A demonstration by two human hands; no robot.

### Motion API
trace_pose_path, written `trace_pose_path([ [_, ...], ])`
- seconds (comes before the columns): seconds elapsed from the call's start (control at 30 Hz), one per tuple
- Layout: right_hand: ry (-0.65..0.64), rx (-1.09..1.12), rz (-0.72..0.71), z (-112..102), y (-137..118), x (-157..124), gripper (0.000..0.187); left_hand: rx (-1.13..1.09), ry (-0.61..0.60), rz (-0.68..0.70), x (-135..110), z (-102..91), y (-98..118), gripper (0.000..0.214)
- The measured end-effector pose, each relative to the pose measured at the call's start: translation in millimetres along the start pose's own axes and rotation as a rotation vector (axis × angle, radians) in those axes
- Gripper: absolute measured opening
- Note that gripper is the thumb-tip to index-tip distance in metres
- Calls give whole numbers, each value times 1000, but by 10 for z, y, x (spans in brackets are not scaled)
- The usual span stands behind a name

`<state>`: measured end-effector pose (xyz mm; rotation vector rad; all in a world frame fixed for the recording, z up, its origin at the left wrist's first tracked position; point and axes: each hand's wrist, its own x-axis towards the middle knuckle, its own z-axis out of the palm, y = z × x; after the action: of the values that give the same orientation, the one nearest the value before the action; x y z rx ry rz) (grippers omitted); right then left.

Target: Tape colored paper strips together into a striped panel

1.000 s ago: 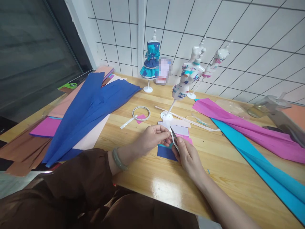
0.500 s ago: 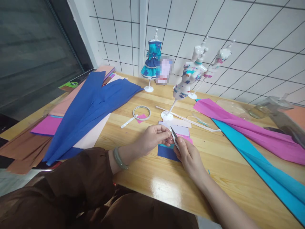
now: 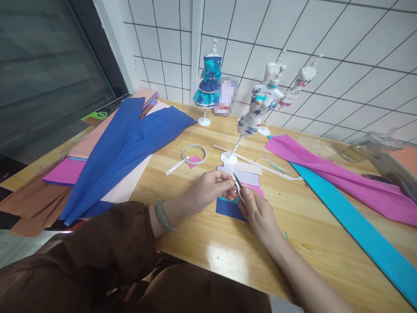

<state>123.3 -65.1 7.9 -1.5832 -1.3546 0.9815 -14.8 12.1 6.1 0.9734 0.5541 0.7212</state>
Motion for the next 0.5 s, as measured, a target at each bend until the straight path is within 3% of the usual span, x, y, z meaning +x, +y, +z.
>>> trace_pose_path([
  [0.5,44,-96,12,-24,17,14,44,118,-84,38,26,-34,12,30],
])
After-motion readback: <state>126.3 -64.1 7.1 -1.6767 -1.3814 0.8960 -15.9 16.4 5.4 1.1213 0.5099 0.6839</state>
